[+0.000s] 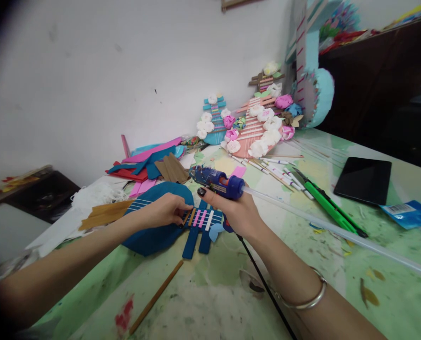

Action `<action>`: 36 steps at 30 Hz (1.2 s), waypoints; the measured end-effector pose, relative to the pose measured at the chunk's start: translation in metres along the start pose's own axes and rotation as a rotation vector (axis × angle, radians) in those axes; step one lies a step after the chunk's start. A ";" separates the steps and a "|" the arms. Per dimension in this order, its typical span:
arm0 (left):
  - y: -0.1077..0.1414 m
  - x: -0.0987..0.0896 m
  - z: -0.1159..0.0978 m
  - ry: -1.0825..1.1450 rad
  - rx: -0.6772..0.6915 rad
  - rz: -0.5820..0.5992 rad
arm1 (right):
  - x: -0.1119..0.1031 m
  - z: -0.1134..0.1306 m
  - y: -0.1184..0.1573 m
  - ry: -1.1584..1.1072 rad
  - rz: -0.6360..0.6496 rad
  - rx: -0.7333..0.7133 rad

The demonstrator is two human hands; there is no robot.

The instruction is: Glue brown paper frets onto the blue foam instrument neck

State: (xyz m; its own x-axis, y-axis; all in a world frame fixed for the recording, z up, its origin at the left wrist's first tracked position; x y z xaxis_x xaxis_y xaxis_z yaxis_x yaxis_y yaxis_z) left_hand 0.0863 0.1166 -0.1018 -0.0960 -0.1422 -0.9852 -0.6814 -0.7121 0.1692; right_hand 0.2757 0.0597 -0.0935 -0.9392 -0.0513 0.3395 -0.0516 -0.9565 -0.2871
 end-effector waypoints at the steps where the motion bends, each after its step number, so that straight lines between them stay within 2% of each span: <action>1: 0.001 0.000 0.001 -0.007 0.008 -0.003 | 0.000 0.000 0.000 0.001 0.000 -0.002; 9: 0.020 0.010 0.011 0.002 -0.007 -0.053 | 0.002 0.003 0.002 -0.037 0.014 0.003; 12: 0.032 0.008 0.008 -0.033 0.023 -0.232 | 0.002 0.003 0.001 -0.039 0.023 -0.005; 14: 0.043 0.008 0.003 -0.082 0.088 -0.364 | 0.001 0.002 0.001 -0.033 0.027 0.000; 17: 0.056 0.015 -0.003 -0.162 0.205 -0.448 | 0.000 0.000 0.001 -0.012 0.024 0.024; 20: 0.062 0.026 -0.003 -0.232 0.254 -0.458 | 0.000 0.000 0.001 -0.014 0.023 0.025; 25: 0.064 0.037 -0.003 -0.254 0.262 -0.497 | 0.002 0.002 0.001 -0.039 0.044 -0.003; 31: 0.061 0.040 -0.006 -0.298 0.257 -0.489 | -0.001 -0.005 0.001 0.005 -0.005 0.041; 36: 0.059 0.039 -0.013 -0.425 0.255 -0.442 | 0.001 -0.005 0.000 -0.032 0.041 0.034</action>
State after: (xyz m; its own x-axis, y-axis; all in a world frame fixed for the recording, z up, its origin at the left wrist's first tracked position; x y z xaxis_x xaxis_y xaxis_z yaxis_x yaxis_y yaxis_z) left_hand 0.0522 0.0600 -0.1298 -0.0104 0.4469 -0.8945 -0.8678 -0.4484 -0.2139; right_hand 0.2735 0.0607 -0.0976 -0.9291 -0.0988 0.3564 -0.0013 -0.9627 -0.2704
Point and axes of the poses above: each hand's wrist, its own y-axis away from the middle knuckle, its own x-axis out of the palm, z = x × y, the point moved 4 cm from there along -y, towards the middle knuckle, and after that the axes turned 11 degrees about -y, right-handed, at the moved point
